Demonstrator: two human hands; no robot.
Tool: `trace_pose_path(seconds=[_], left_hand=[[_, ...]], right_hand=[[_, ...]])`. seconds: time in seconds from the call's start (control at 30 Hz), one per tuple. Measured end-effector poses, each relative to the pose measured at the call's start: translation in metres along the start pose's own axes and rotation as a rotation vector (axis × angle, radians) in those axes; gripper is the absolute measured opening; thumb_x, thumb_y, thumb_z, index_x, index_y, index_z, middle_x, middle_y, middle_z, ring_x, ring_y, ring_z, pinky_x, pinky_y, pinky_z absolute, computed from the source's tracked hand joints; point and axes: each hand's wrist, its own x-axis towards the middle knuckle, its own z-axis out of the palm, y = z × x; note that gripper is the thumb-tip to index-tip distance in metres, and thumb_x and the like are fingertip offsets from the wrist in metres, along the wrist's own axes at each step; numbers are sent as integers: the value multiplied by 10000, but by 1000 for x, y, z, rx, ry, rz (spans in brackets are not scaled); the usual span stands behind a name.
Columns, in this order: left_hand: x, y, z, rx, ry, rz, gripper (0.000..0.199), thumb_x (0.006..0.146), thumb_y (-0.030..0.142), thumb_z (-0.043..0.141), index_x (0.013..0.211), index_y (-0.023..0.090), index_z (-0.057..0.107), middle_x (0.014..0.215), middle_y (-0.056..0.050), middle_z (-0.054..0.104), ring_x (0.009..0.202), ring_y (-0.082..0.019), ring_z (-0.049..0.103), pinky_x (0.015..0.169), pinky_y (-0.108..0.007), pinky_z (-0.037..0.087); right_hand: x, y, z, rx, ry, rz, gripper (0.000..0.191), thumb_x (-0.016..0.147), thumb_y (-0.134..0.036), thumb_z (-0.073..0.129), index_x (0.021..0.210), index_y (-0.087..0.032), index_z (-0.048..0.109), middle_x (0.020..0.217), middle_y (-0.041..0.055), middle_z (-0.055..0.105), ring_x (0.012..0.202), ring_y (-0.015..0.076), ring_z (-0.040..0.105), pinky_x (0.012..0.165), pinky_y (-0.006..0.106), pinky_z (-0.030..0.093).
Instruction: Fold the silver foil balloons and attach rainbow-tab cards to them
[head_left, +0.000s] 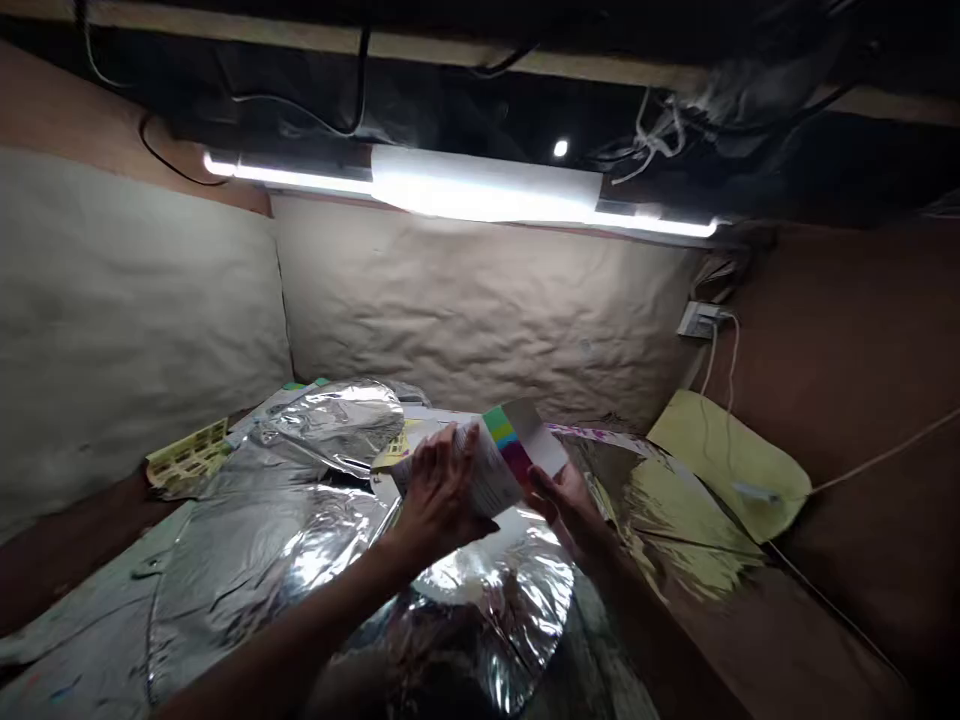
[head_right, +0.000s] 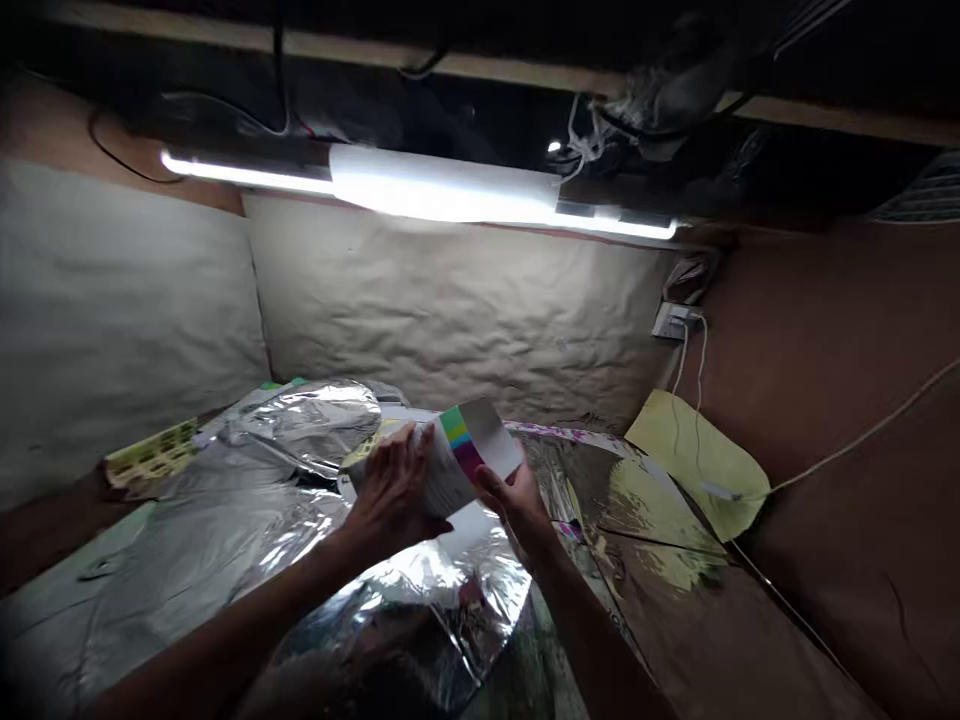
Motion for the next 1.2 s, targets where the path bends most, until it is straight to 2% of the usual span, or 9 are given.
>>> trace_pose_path(seconds=[0.17,0.23,0.33,0.47,0.7,0.87,0.97,1.1,1.2], left_hand=[[17,2,-19,-499,-142,-324,1111,741,673,688,1570,174,143,1123,-150,636,966,-320,620,867,-469,474],[27,-2,-23,-841,-244,-444,926,824,621,640,1531,152,268,939,-93,681,807,-250,648,749,-370,500],[35,-9,-23,-1203,-291,-386,635,840,501,688,1324,112,557,915,-87,699,824,-217,650,717,-286,492],[34,-15,-21,-1148,-176,-261,408,812,332,748,1155,125,672,945,-68,704,880,-203,640,757,-258,489],[36,-36,-22,-1246,-226,-253,258,723,304,820,858,95,753,723,-39,670,650,-138,600,586,-212,445],[40,-50,-28,-1165,-353,-2,256,806,328,755,996,160,788,1021,-126,711,954,-242,649,788,-298,508],[39,-52,-25,-1187,-345,22,238,853,324,706,1046,208,783,1111,-129,693,1026,-261,639,835,-324,510],[34,-48,-16,-1090,-218,-28,214,832,271,727,1026,203,785,1084,-120,688,970,-239,651,826,-320,518],[32,-45,-12,-1037,-170,-26,189,821,222,725,994,184,789,1036,-116,692,945,-225,657,826,-314,520]], right_hand=[[7,-5,-3,-155,22,-77,461,660,-366,870,1057,-178,729,1029,86,760,924,265,706,836,376,551],[5,-11,-2,-248,-113,-62,406,680,-342,857,1037,-181,754,985,75,767,915,253,701,842,360,537],[4,-19,4,-349,-276,-46,323,706,-341,836,986,-188,783,915,60,773,876,242,702,811,348,535],[9,-21,7,-432,-333,-90,273,723,-349,825,950,-201,795,963,56,770,889,235,700,828,348,534],[19,-8,0,-420,-285,-237,297,773,-420,788,993,-222,789,894,50,771,816,217,704,750,328,555],[21,-9,2,-491,-354,-336,254,817,-418,750,1019,-268,785,1233,95,697,1151,278,637,932,400,530],[20,-7,6,-557,-311,-361,291,829,-426,731,1064,-256,762,1254,108,678,1141,284,639,935,432,529],[3,2,9,-840,167,-792,296,861,-310,696,1143,-225,661,1148,111,665,1033,248,637,854,404,529],[-11,7,14,-1128,92,-1023,103,896,-191,626,991,-218,657,945,57,660,877,188,634,771,308,490]])
